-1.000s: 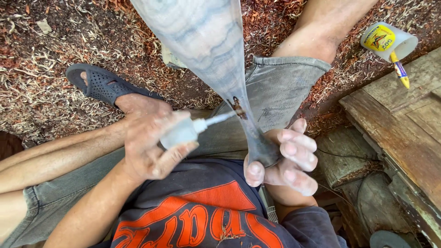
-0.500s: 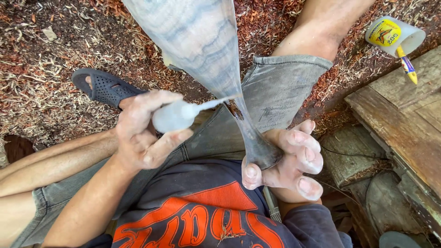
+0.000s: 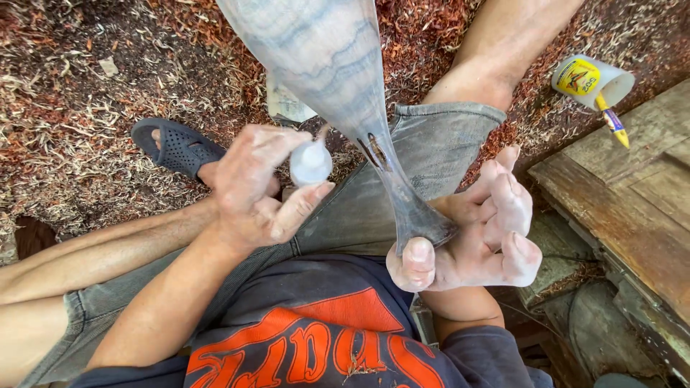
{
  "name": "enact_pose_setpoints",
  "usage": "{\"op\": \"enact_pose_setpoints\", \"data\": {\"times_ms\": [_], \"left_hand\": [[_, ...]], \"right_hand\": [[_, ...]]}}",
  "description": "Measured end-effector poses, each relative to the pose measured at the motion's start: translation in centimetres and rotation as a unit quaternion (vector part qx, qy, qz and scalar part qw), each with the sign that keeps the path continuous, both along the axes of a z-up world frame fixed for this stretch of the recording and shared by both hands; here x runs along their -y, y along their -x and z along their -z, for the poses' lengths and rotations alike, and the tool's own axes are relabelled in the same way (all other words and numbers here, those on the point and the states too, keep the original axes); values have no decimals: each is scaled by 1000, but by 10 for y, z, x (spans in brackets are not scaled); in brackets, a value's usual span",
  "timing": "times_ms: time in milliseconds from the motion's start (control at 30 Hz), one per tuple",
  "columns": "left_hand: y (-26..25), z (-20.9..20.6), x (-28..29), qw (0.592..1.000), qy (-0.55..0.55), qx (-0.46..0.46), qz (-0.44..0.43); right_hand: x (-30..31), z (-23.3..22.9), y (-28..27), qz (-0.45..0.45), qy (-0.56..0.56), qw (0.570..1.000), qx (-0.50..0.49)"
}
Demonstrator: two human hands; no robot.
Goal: Sanding a wooden fish sculpture by hand with sandpaper.
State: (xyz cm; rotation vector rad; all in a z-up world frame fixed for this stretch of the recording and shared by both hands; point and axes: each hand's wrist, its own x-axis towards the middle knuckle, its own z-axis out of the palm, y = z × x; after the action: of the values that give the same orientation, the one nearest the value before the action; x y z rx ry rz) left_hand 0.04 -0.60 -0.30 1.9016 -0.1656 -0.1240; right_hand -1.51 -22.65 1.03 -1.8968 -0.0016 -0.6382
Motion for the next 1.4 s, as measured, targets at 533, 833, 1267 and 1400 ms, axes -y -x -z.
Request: {"op": "enact_pose_setpoints", "data": {"times_ms": [533,833,1267,1400], "left_hand": [[39,13,13,987,108,-94,65],[23,1,6,997,57,-37,20],[30,-8,7,995,82,-41,49],[32,-10,16,993,96,-69,26]], "right_hand": [[-7,-5,-11,15,5,1000,-22],[-5,6,-2,34,5,999,16],[2,1,2,5,44,999,4],[7,-6,3,-8,35,998,-51]]}}
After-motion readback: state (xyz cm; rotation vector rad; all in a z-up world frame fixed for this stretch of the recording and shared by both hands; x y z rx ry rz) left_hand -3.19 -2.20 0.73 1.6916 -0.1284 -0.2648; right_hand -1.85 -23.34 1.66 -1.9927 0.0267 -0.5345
